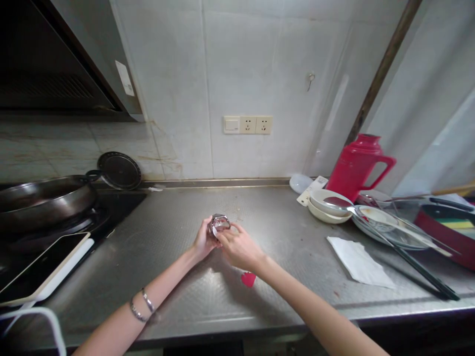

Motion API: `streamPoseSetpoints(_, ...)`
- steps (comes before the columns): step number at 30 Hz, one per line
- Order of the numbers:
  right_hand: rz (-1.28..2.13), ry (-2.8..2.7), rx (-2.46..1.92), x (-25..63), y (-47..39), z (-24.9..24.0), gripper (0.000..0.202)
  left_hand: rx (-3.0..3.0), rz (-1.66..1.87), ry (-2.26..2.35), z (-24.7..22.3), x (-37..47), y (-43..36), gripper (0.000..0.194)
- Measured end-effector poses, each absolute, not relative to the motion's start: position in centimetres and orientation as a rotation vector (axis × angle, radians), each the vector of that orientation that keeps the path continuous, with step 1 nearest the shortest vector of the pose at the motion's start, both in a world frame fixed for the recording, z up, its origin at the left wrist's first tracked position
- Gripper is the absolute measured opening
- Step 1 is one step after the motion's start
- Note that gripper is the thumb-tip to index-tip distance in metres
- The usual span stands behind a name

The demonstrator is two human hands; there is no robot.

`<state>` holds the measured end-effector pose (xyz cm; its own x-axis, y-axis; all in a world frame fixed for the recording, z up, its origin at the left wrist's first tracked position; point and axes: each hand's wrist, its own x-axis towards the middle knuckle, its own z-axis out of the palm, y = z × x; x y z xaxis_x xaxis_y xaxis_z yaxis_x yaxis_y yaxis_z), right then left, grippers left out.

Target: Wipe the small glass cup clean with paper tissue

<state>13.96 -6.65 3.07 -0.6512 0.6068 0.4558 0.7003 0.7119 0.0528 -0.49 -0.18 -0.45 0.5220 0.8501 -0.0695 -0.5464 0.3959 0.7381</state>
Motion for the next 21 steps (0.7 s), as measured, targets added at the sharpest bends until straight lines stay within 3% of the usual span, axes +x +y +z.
streamPoseSetpoints(12,-0.629,-2.818,-0.683,16.8,-5.2,4.8,0.018,0.804,0.759,0.521,0.0,-0.5,-0.5,0.044)
streamPoseSetpoints(17,-0.495,-2.783,-0.772,15.6,-6.5,3.8,0.019,0.75,0.81,0.548,-0.3,-0.1,-0.9,0.04)
streamPoseSetpoints(21,-0.2,-2.575,-1.046,13.9,-7.6,2.4,0.021,0.748,0.882,0.558,-0.7,0.3,-1.3,0.04)
